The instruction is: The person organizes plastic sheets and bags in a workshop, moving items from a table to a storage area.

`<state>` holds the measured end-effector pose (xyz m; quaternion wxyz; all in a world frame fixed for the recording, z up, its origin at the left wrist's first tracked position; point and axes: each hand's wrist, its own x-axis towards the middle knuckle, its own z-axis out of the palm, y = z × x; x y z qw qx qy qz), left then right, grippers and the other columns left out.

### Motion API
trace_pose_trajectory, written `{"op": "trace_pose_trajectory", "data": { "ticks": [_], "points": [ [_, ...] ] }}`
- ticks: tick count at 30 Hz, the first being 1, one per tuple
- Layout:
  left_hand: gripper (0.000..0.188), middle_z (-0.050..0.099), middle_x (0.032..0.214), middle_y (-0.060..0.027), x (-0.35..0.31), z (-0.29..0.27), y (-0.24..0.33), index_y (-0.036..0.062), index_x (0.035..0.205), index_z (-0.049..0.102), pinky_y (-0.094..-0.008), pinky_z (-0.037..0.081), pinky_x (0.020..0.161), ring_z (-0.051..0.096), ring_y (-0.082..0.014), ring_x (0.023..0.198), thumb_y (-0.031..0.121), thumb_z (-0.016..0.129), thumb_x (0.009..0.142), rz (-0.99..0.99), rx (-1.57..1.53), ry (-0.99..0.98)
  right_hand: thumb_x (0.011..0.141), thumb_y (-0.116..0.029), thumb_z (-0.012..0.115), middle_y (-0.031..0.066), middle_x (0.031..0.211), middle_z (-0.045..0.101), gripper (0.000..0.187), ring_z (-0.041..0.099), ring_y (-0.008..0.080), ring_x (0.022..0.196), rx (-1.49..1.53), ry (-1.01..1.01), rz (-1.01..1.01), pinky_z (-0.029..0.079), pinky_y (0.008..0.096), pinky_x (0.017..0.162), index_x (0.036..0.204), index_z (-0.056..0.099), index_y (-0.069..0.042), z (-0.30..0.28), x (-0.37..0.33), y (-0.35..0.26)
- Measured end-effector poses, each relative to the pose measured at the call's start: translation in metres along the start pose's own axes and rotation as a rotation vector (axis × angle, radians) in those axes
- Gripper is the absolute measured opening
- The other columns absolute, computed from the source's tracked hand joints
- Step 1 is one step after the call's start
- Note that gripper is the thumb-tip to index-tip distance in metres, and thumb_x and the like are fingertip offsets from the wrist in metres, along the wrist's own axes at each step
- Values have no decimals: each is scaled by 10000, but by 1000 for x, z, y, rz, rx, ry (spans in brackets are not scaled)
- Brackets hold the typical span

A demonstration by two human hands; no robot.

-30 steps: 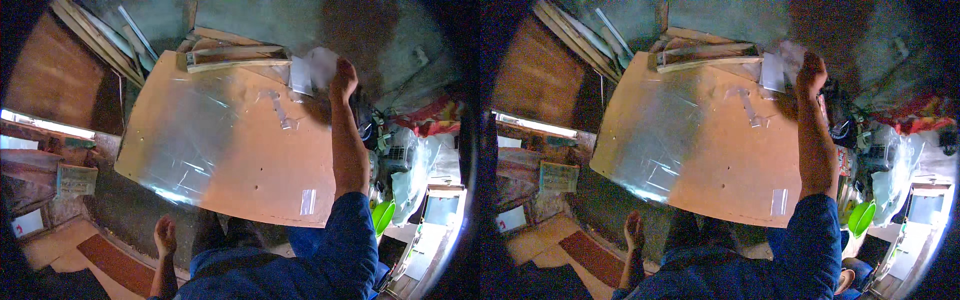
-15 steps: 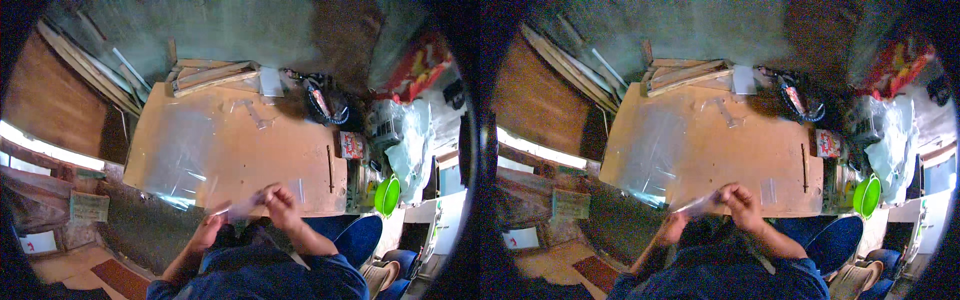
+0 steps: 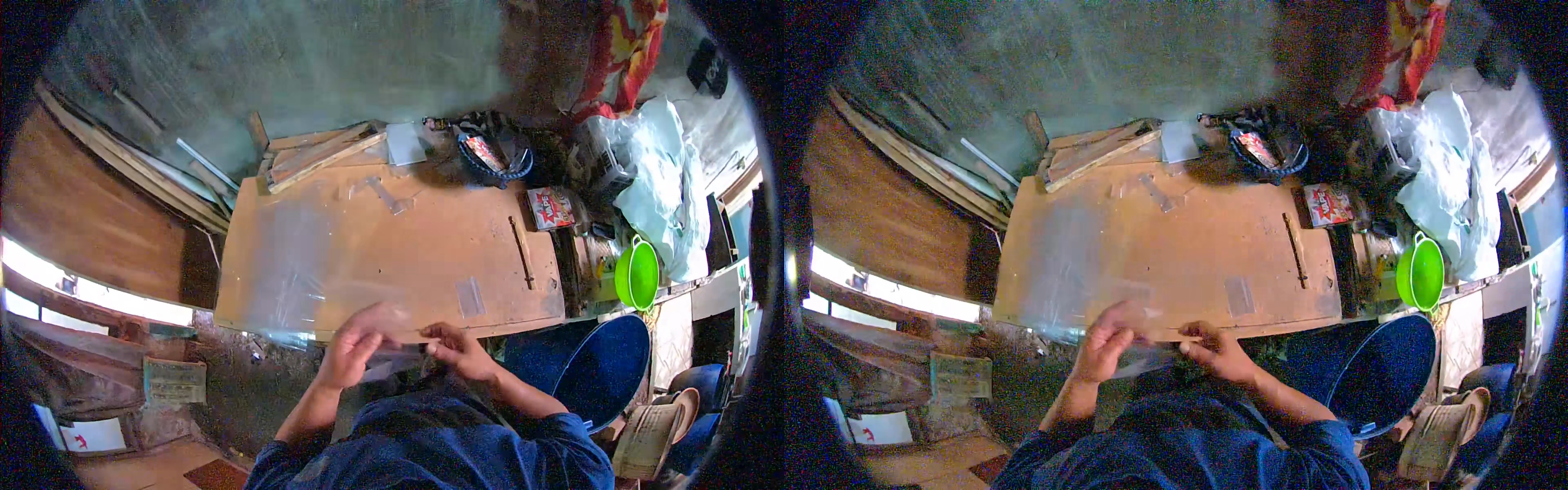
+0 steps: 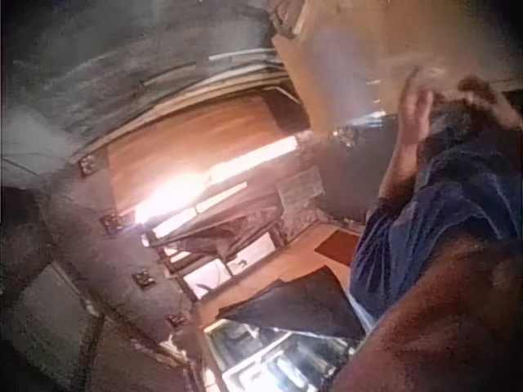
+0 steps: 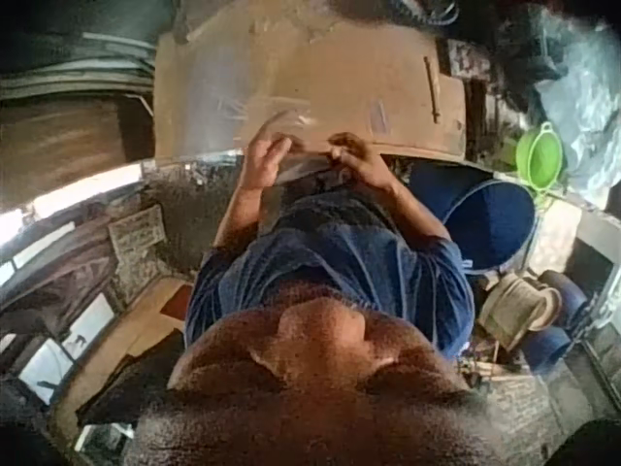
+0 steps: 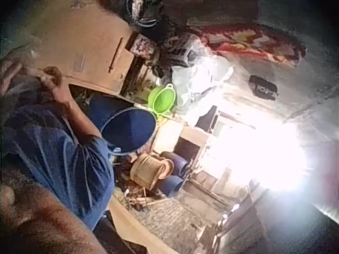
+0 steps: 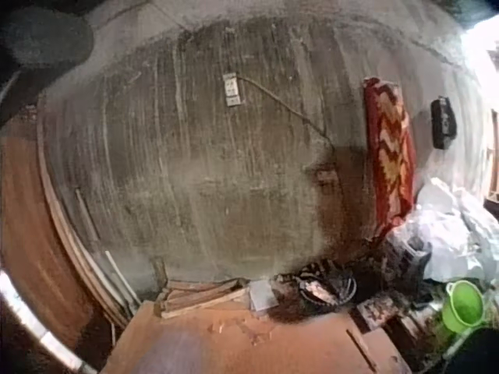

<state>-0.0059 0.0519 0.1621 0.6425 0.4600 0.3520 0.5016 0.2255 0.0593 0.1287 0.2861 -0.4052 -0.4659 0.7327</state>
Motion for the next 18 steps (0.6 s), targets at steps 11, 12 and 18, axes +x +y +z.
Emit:
{"op": "trace_pose_trajectory", "data": {
  "ticks": [11,12,18],
  "points": [
    [256,632,992,-39,-15,30,-31,12,1166,527,-256,483,782,601,-115,862,46,528,912,-77,361,-215,900,-101,587,31,851,610,145,582,118,787,115,240,-248,491,272,722,1010,591,-8,2,2,-20],
    [256,632,992,-39,-16,33,-31,12,1166,527,-256,483,782,601,-115,862,46,528,912,-76,360,-213,900,-101,587,31,851,610,145,582,118,787,113,239,-247,491,272,722,1010,591,-8,1,0,-16],
    [152,637,767,-22,-15,41,-46,17,906,599,-227,466,665,576,-62,702,168,615,896,-92,345,106,909,-80,569,28,857,622,126,580,98,817,-86,217,-196,479,246,730,994,607,6,-7,-19,-2]
  ]
}}
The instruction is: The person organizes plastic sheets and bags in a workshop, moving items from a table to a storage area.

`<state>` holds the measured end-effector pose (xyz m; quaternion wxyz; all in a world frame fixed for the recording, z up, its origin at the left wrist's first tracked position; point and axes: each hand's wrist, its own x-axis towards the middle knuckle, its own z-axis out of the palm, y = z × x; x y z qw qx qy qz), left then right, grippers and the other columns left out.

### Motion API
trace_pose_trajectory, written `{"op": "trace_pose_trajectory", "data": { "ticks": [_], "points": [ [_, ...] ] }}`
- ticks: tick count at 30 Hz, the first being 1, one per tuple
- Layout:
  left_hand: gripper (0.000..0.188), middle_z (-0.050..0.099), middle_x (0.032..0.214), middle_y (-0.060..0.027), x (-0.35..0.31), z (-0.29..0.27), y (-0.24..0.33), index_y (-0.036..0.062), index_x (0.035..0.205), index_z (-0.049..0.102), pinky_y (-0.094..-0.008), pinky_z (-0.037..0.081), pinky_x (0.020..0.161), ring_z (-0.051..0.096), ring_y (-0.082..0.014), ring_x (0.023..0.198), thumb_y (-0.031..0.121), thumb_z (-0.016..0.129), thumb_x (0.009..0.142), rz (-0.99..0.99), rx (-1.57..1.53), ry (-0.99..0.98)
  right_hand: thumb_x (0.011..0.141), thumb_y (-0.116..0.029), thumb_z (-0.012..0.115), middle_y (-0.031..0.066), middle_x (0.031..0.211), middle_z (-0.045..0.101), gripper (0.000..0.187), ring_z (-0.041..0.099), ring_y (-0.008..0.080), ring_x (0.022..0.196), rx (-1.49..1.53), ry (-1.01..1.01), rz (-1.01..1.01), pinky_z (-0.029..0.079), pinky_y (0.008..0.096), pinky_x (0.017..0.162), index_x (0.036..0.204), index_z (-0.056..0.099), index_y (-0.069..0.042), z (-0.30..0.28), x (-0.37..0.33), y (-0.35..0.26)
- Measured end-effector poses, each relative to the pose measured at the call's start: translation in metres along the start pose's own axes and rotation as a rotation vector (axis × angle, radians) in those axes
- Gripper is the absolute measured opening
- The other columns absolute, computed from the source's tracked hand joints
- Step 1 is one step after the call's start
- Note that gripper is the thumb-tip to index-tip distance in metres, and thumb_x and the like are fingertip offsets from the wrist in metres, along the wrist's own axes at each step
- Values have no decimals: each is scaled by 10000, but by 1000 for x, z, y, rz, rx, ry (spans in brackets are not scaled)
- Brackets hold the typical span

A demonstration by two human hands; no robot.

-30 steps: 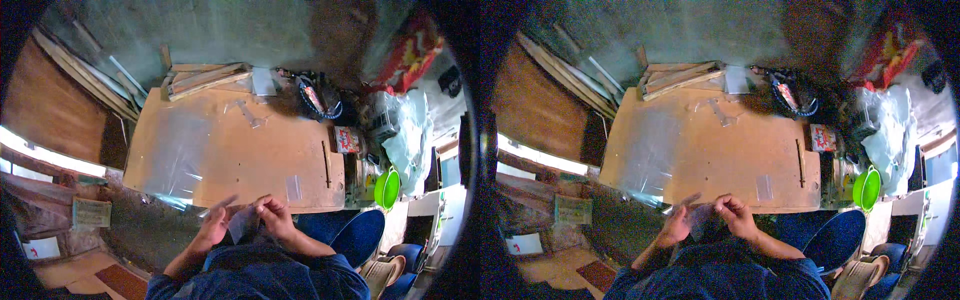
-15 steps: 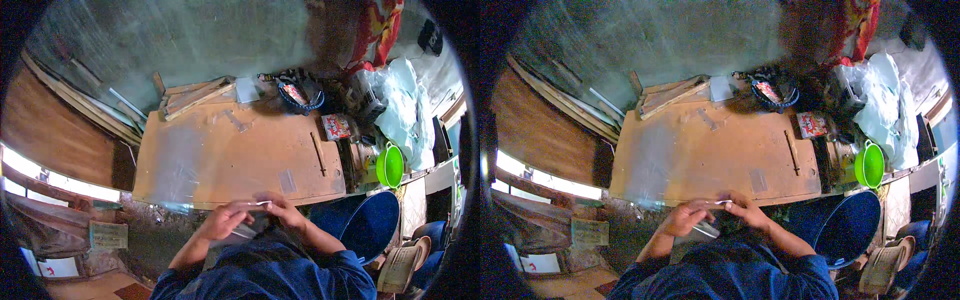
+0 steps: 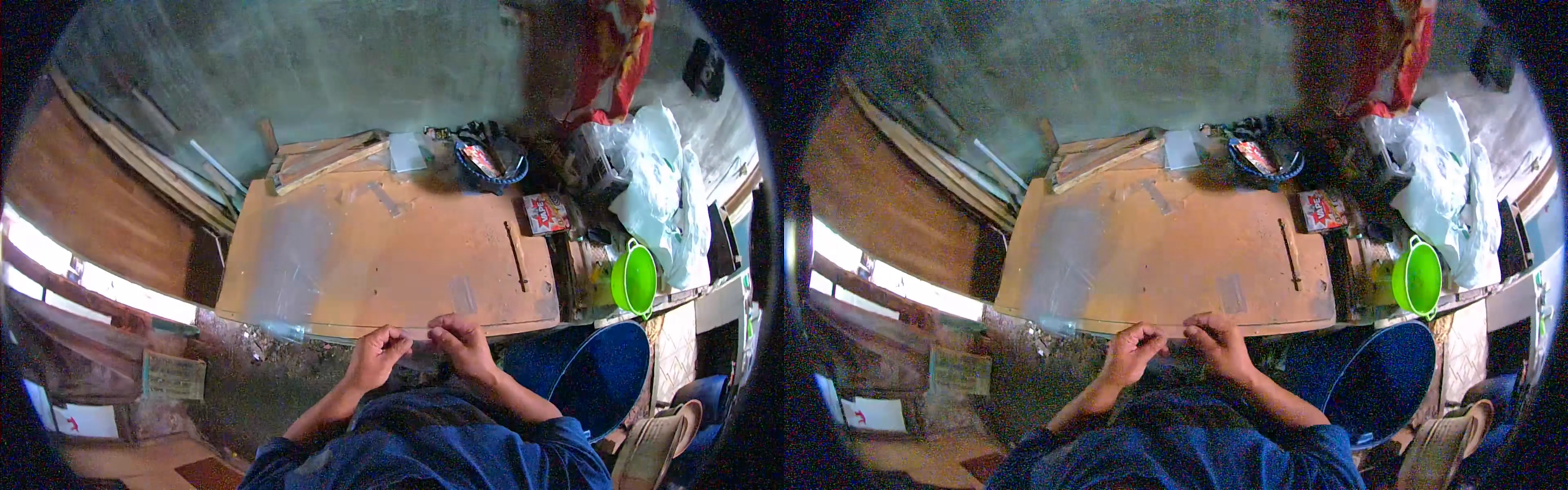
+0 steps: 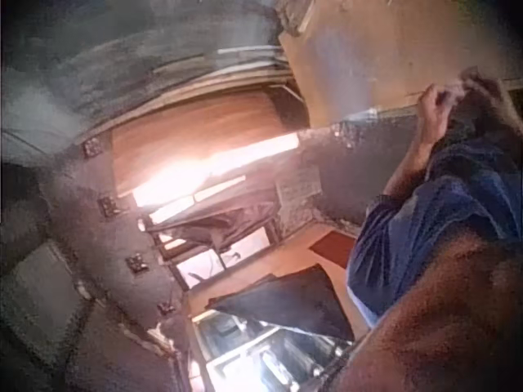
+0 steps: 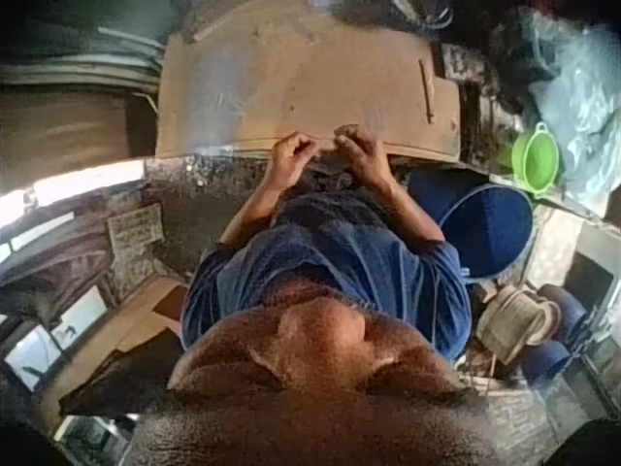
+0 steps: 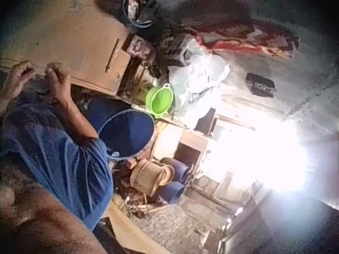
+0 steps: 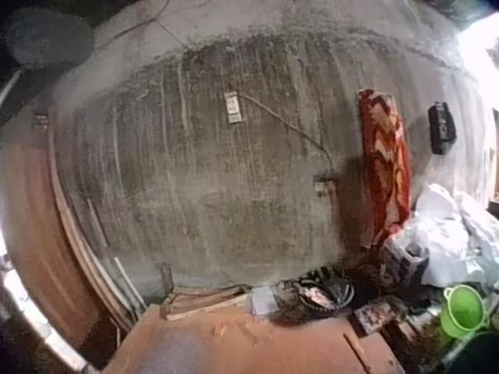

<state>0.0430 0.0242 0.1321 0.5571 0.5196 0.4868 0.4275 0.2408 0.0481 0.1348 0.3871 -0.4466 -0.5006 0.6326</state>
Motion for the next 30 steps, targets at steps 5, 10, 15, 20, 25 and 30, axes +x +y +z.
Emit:
{"op": "trace_pose_trajectory", "data": {
  "ticks": [5,10,15,20,25,30],
  "points": [
    [190,638,720,-21,-2,-1,-7,11,854,607,-249,454,604,566,-76,653,196,610,897,57,130,45,911,-75,564,39,856,629,117,583,96,810,-75,0,19,475,245,732,981,615,4,-15,-12,0],
    [220,644,737,-45,-5,10,9,5,855,616,-261,483,647,603,-106,688,200,544,929,-23,268,-67,903,-119,593,30,839,627,121,555,95,767,-9,-24,48,456,253,691,909,609,1,-21,-22,1],
    [250,646,762,-88,-1,15,7,-1,874,607,-289,490,662,624,-145,716,220,515,946,30,267,-70,920,-168,573,33,848,623,177,537,106,761,128,-51,28,442,262,695,906,610,5,-27,-24,-4],
    [205,623,778,-159,2,16,8,2,875,585,-372,493,666,632,-320,769,190,519,925,306,523,-217,933,-157,550,55,925,635,228,570,115,823,129,-130,157,482,280,722,1064,617,16,-38,-23,-28],
    [177,639,895,-154,-1,20,-8,29,951,624,-383,491,746,623,-320,857,169,520,917,324,577,-171,885,-80,597,23,795,630,84,558,93,700,-72,-143,187,460,238,644,908,627,-5,-31,-22,-22],
    [156,647,1037,-123,-7,23,-6,57,991,657,-373,486,846,613,-290,983,108,544,896,405,550,23,875,-48,579,14,721,588,53,550,105,654,263,-27,151,456,244,588,830,555,-62,-32,-20,1]
  ]
}}
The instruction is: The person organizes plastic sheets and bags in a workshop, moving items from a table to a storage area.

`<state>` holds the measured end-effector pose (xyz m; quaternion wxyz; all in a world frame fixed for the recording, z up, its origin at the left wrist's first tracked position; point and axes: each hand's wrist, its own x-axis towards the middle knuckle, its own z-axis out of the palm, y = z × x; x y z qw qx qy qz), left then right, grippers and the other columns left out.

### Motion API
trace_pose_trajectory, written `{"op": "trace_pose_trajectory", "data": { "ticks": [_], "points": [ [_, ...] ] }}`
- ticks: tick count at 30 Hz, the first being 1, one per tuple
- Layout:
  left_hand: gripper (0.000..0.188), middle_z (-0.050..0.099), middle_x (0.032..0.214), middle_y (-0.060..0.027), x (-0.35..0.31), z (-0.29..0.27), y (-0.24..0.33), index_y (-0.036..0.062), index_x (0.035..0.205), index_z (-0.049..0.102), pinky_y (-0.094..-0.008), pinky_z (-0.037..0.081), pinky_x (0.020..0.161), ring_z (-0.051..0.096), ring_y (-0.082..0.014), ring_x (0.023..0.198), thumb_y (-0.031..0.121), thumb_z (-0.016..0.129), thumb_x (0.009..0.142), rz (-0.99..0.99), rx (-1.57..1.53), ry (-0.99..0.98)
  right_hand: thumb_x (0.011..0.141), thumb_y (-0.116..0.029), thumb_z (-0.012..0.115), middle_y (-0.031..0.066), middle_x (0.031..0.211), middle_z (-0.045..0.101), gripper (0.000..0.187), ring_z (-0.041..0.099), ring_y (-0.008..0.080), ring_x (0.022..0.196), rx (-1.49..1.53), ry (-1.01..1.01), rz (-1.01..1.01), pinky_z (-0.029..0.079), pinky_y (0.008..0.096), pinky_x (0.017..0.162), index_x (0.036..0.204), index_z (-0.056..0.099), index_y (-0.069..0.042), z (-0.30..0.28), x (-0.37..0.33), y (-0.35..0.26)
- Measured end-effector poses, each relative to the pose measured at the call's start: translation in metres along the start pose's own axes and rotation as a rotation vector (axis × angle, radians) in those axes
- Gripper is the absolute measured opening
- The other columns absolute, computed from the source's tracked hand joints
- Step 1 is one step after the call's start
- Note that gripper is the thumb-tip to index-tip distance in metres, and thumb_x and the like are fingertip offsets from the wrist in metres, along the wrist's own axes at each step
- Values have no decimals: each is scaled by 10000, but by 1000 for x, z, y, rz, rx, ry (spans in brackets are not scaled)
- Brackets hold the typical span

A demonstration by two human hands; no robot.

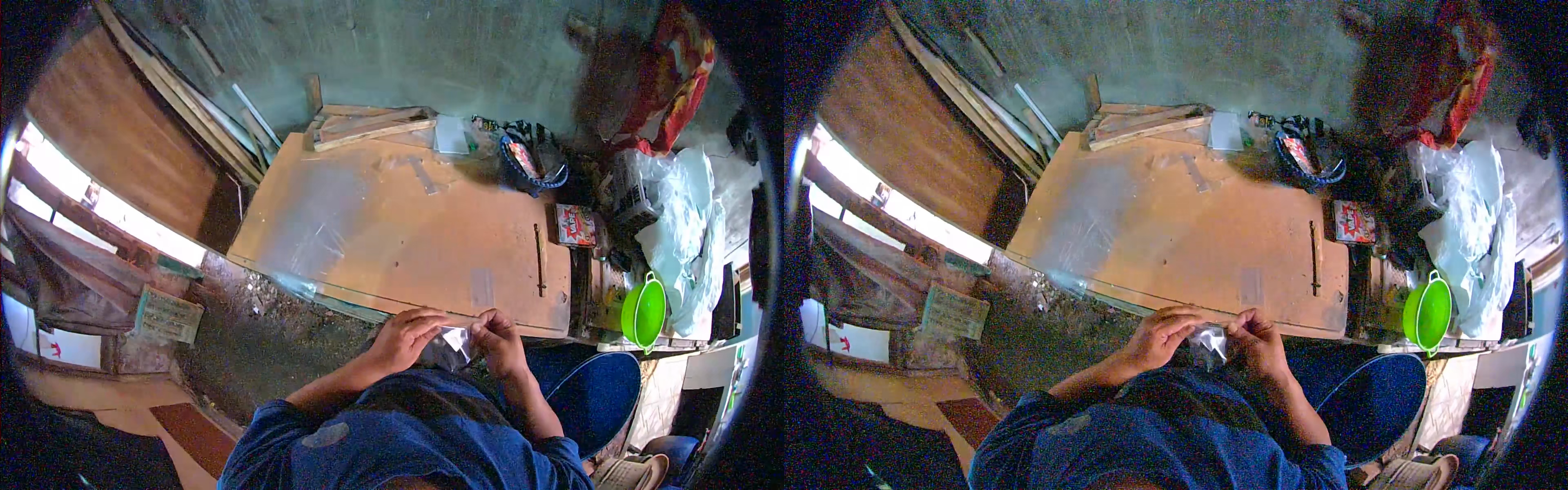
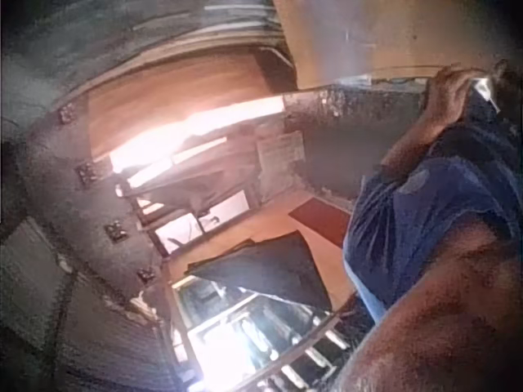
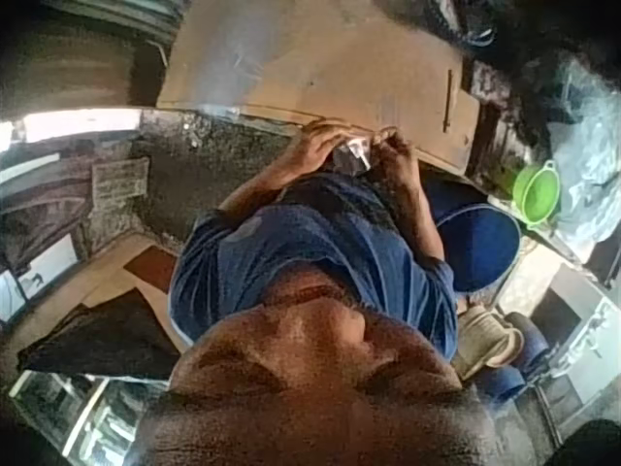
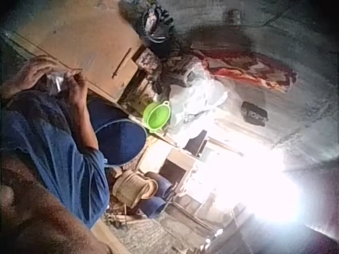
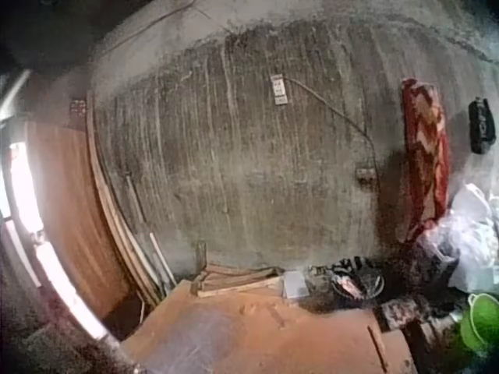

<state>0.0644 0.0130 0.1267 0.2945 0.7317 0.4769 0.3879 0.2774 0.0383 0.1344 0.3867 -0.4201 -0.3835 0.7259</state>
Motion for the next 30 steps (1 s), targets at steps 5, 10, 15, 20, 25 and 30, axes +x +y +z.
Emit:
{"op": "trace_pose_trajectory", "data": {
  "ticks": [5,10,15,20,25,30],
  "points": [
    [117,641,1014,-103,-1,-9,-3,46,950,643,-389,464,894,581,-291,1066,50,579,852,91,-27,273,870,-36,550,21,718,564,59,546,120,621,350,179,20,439,257,515,857,528,-89,-13,6,12],
    [81,625,803,-78,-2,-6,0,82,911,614,-388,469,708,593,-279,748,63,590,836,199,-31,111,814,7,590,22,762,552,145,542,129,644,240,-153,192,463,261,598,922,519,-59,-30,10,22],
    [118,581,730,-61,4,-3,12,115,933,613,-397,431,605,556,-284,651,77,610,821,282,-28,-42,791,-3,600,109,936,629,328,640,198,830,197,-285,196,514,273,721,1101,491,-12,-6,12,17],
    [183,620,769,-63,6,-29,14,73,976,578,-384,468,647,594,-266,675,57,631,802,297,37,166,741,-2,624,77,967,609,401,579,154,826,-294,-321,196,470,267,734,1128,521,17,-22,7,-3],
    [264,531,705,-28,14,-25,20,84,1012,604,-353,445,591,547,-232,623,79,663,755,541,-8,62,803,-304,615,103,1154,568,497,533,193,1043,-317,-687,268,451,341,851,1195,525,-13,-18,19,9],
    [319,498,697,-15,21,-6,23,95,1040,624,-348,433,560,524,-210,627,174,708,744,739,-26,50,828,-315,612,76,998,628,385,574,172,937,-561,-898,12,466,313,790,1087,598,-31,-6,37,25]
  ]
}}
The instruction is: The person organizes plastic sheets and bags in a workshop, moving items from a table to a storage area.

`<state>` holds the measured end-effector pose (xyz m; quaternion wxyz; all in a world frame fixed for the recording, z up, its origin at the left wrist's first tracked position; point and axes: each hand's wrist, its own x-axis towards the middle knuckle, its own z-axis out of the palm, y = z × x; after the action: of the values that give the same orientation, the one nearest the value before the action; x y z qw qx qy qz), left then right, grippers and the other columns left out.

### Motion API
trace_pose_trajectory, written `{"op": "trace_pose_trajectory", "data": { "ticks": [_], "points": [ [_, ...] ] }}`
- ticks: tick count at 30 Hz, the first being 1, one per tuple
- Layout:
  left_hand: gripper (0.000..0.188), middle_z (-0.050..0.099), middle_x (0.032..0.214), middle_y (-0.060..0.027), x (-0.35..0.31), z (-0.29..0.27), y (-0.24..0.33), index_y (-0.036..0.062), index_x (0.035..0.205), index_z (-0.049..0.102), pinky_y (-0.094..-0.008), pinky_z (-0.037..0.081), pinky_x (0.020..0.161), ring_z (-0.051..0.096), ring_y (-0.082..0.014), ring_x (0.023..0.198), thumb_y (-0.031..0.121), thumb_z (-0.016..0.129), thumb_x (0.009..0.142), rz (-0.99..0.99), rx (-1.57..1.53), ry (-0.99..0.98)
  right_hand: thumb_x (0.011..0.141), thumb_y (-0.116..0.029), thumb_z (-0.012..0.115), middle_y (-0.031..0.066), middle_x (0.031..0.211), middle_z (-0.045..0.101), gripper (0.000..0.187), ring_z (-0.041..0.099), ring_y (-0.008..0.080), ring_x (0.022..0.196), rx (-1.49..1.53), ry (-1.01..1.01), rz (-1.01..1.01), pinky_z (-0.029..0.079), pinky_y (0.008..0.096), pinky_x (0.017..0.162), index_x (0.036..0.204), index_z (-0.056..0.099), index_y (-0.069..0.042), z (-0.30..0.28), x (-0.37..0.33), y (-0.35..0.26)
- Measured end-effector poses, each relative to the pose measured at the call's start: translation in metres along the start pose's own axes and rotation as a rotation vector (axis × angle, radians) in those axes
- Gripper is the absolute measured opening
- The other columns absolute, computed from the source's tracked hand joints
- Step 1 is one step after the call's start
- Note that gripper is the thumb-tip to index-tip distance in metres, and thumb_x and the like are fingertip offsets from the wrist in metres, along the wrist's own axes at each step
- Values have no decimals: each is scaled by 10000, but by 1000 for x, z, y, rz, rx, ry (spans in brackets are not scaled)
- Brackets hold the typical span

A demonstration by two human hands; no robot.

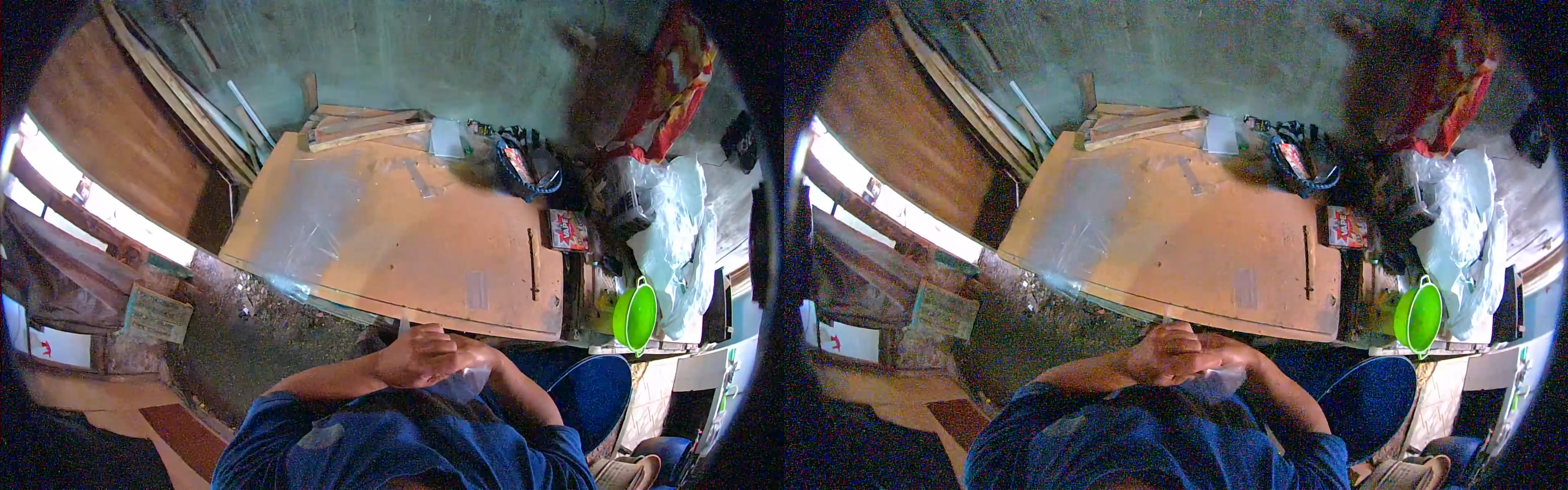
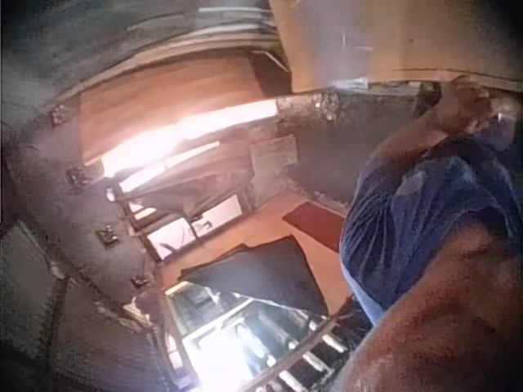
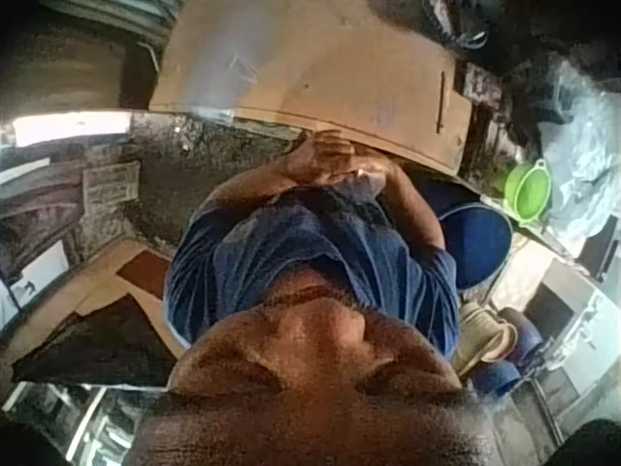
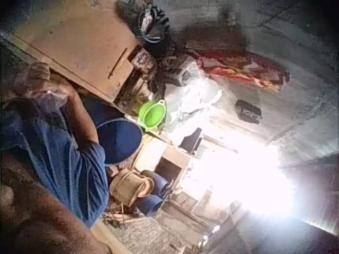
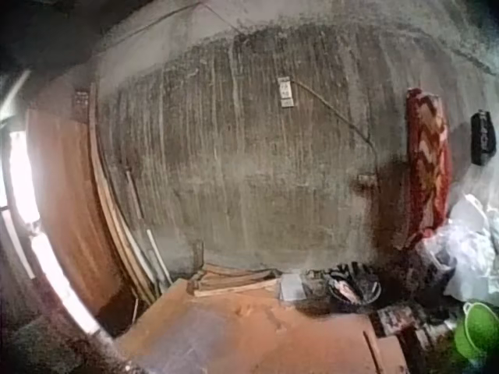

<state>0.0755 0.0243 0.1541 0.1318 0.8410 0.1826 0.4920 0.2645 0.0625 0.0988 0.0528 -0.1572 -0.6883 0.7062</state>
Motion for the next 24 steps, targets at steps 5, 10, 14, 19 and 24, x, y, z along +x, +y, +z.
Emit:
{"op": "trace_pose_trajectory", "data": {
  "ticks": [5,10,14,19,24],
  "points": [
    [326,522,766,-10,-10,-9,2,110,1043,605,-348,440,622,544,-202,698,163,703,737,-60,43,-3,799,-246,672,59,902,628,304,579,141,831,468,29,78,467,284,687,979,601,-10,12,16,-19],
    [294,548,770,3,-11,-26,16,117,1026,589,-336,438,646,563,-182,707,147,687,750,-177,159,-64,820,-174,669,-23,712,523,148,493,110,605,773,409,-62,423,229,586,850,548,-94,0,13,-20],
    [277,535,716,-1,-26,-28,17,114,1018,586,-325,436,622,557,-178,661,155,678,760,-248,143,-34,831,-179,654,-40,671,487,163,399,66,495,1201,490,-157,326,220,475,926,535,-122,-15,-4,-26],
    [230,536,700,-14,-48,-26,17,117,969,597,-331,446,626,563,-182,680,201,681,772,-315,207,-157,855,-192,630,-58,644,489,150,415,78,458,1362,712,-196,336,255,512,951,530,-134,-22,-1,-56],
    [176,579,793,-55,-80,-20,0,110,860,609,-366,462,673,584,-211,758,285,624,849,-528,-124,-293,850,-245,650,-32,622,476,215,448,86,466,919,630,-295,354,244,499,939,517,-102,-24,-8,-72]
  ]
}}
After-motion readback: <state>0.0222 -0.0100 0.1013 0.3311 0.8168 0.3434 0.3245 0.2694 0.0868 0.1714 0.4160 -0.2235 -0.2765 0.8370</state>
